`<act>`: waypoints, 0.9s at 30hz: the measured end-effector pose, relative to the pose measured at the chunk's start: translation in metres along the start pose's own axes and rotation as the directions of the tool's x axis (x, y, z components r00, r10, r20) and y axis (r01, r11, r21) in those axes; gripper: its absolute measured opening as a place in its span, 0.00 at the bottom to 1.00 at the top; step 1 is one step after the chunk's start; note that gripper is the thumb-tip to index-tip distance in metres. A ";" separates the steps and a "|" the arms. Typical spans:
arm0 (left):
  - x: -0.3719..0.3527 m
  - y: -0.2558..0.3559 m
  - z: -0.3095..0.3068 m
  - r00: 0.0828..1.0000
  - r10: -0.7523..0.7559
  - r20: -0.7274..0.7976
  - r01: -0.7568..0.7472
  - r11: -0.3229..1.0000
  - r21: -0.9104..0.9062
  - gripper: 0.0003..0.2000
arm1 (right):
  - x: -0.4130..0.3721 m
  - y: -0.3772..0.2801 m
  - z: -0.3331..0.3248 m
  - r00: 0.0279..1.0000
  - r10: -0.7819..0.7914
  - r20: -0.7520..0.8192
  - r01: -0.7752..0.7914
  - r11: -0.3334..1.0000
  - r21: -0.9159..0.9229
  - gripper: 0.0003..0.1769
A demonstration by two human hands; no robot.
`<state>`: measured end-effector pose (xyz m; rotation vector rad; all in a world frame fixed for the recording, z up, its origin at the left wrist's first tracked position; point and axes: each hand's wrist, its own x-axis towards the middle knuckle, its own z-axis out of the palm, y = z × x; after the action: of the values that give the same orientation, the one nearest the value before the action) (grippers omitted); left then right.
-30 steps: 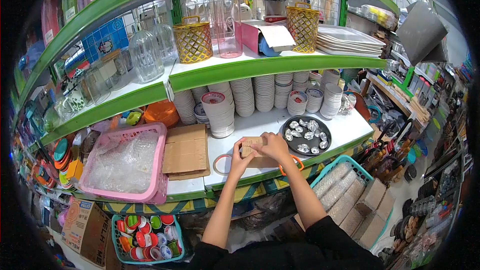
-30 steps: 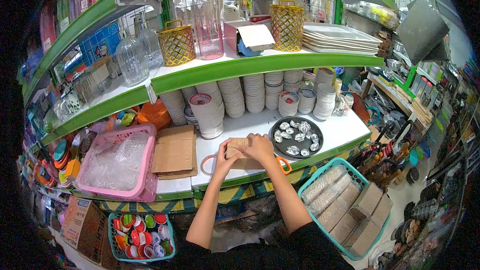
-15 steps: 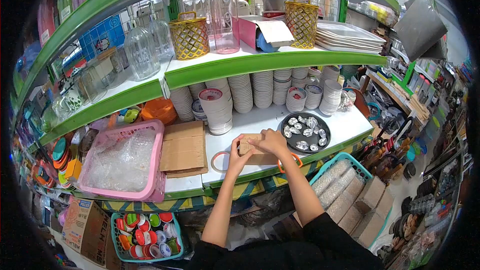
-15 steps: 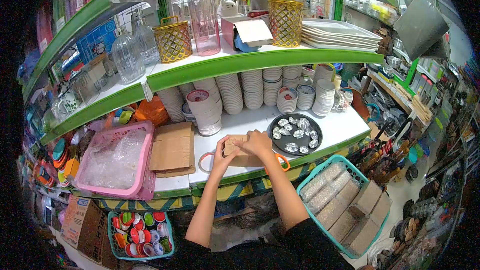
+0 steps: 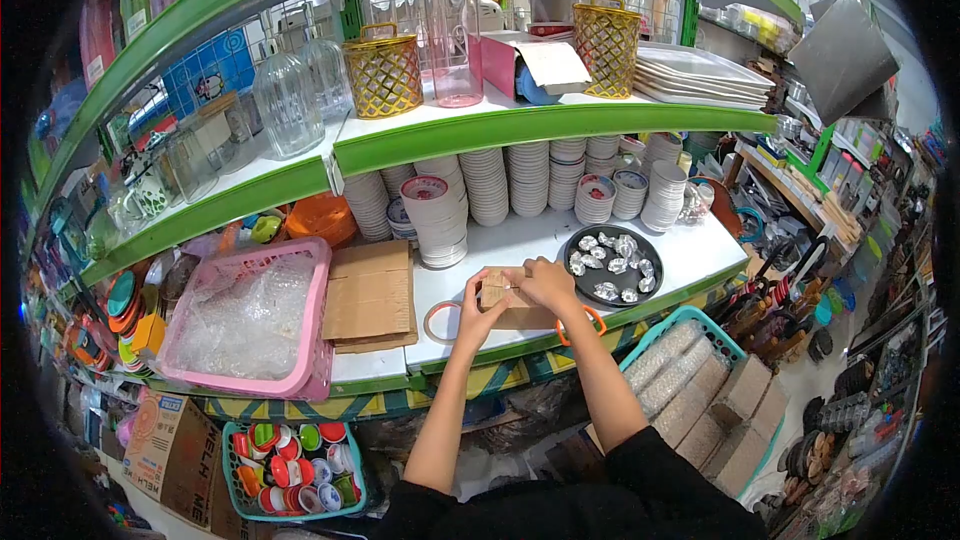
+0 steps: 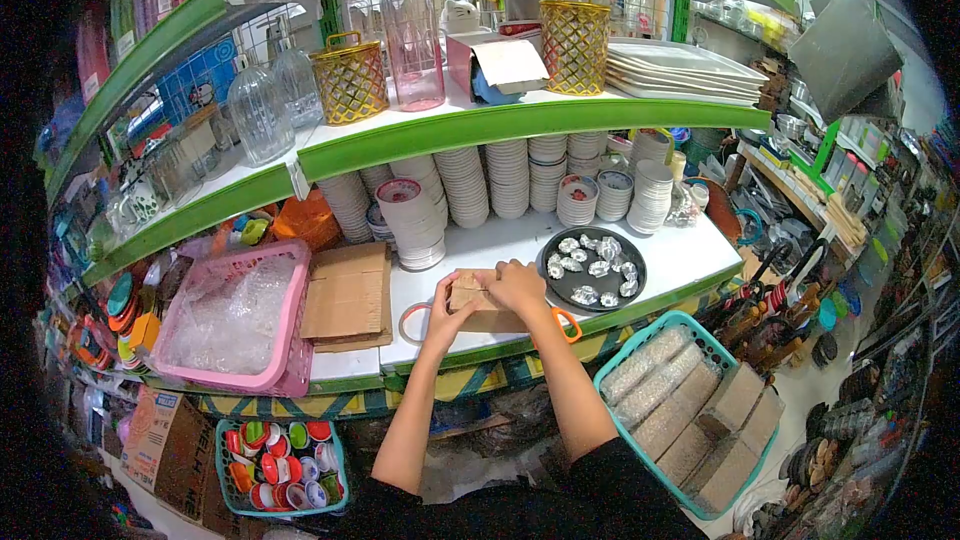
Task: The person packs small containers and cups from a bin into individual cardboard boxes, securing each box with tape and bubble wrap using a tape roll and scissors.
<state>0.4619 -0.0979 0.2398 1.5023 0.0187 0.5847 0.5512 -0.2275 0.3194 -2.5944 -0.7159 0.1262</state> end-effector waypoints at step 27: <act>0.001 -0.007 0.000 1.000 -0.002 0.001 0.002 1.000 -0.007 0.30 | -0.004 0.000 0.003 0.999 0.024 -0.038 -0.023 1.000 0.020 0.34</act>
<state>0.4649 -0.0974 0.2337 1.4952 0.0174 0.5821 0.5467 -0.2285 0.3167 -2.5799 -0.6671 0.0900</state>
